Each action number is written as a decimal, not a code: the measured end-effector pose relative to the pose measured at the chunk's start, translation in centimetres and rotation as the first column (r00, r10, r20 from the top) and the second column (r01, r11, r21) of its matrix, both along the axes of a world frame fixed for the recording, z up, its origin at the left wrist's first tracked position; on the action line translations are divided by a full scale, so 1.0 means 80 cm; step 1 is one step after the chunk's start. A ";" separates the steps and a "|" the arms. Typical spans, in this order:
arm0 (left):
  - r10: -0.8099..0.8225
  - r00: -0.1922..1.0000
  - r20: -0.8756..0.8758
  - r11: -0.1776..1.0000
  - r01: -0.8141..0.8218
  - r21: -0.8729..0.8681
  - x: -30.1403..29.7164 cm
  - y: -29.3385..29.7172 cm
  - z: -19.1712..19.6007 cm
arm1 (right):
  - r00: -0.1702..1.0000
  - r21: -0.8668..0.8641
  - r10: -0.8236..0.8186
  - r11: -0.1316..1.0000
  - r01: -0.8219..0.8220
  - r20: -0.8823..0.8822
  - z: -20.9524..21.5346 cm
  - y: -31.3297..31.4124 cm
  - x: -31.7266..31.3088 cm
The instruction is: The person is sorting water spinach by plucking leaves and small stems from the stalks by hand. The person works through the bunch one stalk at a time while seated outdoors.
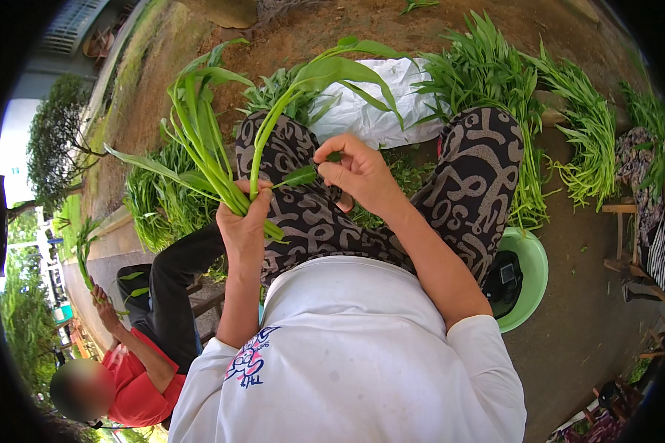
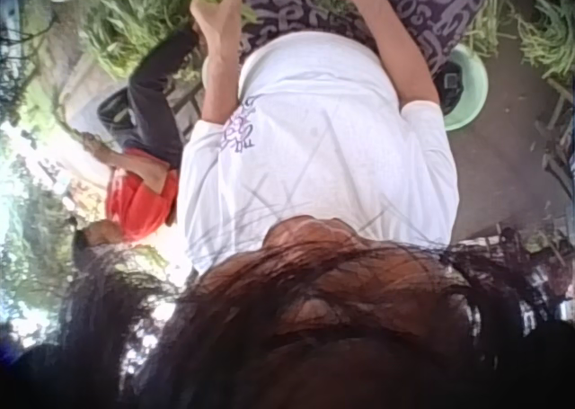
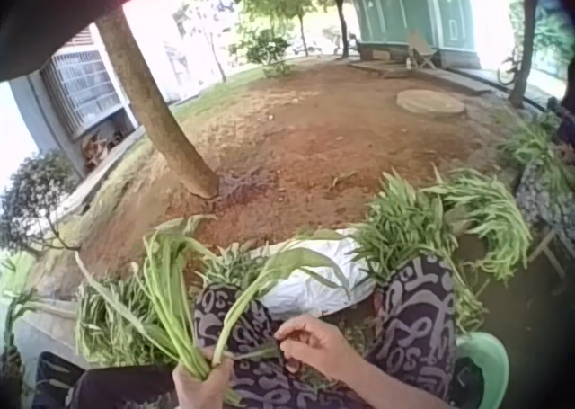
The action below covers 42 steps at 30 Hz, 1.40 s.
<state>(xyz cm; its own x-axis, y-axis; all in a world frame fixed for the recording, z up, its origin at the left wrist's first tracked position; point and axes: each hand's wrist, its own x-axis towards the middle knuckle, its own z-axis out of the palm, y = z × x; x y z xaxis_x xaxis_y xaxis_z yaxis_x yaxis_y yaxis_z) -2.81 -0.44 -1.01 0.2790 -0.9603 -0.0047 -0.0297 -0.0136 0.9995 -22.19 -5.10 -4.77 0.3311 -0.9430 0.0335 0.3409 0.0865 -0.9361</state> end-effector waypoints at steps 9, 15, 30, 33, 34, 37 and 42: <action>-0.031 0.999 0.016 0.999 0.032 -0.012 0.003 -0.001 -0.008 | 0.928 -0.445 -0.165 0.895 -0.002 -0.335 -0.016 0.001 0.014; -0.059 0.998 0.003 0.998 0.059 -0.013 0.001 0.000 -0.008 | 0.889 -0.480 -0.227 0.877 0.009 -0.399 -0.016 0.004 0.016; -0.006 1.000 0.017 0.999 0.007 -0.052 0.003 0.000 -0.010 | 0.997 0.112 -0.026 0.994 0.018 0.070 -0.019 -0.007 0.002; -0.038 0.999 0.009 0.999 0.038 -0.007 0.001 0.000 -0.011 | 0.999 0.020 -0.029 0.999 0.028 0.045 -0.025 -0.004 0.007; -0.040 0.999 0.013 0.999 0.040 -0.009 -0.001 -0.001 -0.012 | 0.998 -0.017 -0.032 0.999 0.033 0.053 -0.027 -0.002 0.009; -0.030 0.999 0.036 0.999 0.030 -0.011 0.002 0.001 -0.014 | 0.984 -0.250 -0.025 0.968 -0.020 -0.176 -0.013 0.003 0.014; -0.040 0.998 0.057 0.999 0.042 -0.031 -0.001 0.001 -0.014 | 0.904 -0.550 -0.227 0.835 -0.010 -0.361 -0.013 0.003 0.014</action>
<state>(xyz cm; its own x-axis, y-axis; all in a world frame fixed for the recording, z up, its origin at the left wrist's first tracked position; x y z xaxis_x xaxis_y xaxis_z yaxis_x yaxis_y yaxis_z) -2.93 -0.38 -2.12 0.2382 -0.9703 0.0413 -0.0864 0.0212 0.9960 -21.05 -4.84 -5.80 0.3230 -0.8459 0.4244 -0.0918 -0.4743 -0.8756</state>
